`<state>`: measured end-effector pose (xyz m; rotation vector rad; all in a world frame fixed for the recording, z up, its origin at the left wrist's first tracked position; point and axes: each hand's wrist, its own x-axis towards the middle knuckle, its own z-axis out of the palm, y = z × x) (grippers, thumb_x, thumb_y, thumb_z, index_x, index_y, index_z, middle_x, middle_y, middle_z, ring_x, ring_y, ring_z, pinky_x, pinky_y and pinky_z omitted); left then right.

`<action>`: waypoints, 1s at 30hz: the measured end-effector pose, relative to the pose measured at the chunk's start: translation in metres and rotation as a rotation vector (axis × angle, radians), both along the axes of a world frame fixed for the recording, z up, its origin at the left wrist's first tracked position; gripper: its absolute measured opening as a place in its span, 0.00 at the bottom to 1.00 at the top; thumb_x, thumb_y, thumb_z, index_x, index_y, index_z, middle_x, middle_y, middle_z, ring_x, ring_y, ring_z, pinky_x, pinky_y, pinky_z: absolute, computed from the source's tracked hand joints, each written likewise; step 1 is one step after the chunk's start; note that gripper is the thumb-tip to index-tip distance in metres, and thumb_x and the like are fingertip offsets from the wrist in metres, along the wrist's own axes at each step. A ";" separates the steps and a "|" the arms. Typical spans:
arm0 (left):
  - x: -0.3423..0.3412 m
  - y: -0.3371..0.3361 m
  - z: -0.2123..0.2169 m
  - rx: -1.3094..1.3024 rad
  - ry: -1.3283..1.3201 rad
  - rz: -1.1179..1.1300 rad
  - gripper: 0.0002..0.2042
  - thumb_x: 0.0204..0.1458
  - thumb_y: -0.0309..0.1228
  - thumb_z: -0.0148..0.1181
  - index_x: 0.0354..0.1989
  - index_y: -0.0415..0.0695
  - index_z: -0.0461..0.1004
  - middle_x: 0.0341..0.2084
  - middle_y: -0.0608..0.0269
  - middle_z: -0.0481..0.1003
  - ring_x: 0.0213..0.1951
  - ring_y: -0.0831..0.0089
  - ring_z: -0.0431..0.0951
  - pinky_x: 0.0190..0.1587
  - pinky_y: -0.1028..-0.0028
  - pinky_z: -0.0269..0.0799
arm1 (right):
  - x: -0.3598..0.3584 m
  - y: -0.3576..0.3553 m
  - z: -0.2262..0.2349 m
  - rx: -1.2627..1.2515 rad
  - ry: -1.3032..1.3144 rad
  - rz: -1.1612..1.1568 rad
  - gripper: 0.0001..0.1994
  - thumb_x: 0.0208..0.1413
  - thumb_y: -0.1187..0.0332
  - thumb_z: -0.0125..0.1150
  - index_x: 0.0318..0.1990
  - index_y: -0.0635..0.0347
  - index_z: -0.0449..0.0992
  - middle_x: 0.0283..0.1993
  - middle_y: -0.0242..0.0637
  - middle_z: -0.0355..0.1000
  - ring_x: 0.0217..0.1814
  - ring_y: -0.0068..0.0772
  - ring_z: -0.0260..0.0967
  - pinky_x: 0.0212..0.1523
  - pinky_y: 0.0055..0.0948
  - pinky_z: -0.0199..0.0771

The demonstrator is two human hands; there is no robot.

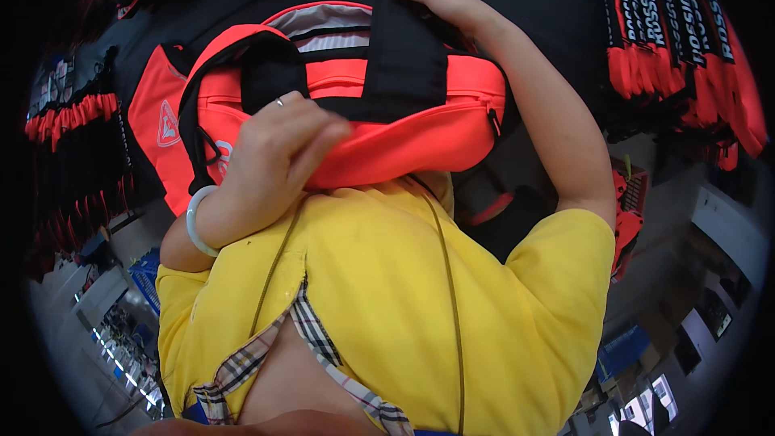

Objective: Checking and assembling components of red and black backpacks on a manufacturing table.

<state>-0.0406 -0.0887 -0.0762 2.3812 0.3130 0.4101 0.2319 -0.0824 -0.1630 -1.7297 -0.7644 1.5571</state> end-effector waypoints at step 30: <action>0.040 0.015 -0.084 -0.103 0.213 0.079 0.22 0.42 0.25 0.68 0.47 0.44 0.66 0.33 0.55 0.77 0.36 0.56 0.78 0.39 0.64 0.73 | -0.097 -0.179 0.042 0.705 0.043 0.395 0.14 0.57 0.66 0.53 0.45 0.66 0.74 0.39 0.43 0.73 0.43 0.39 0.73 0.47 0.32 0.71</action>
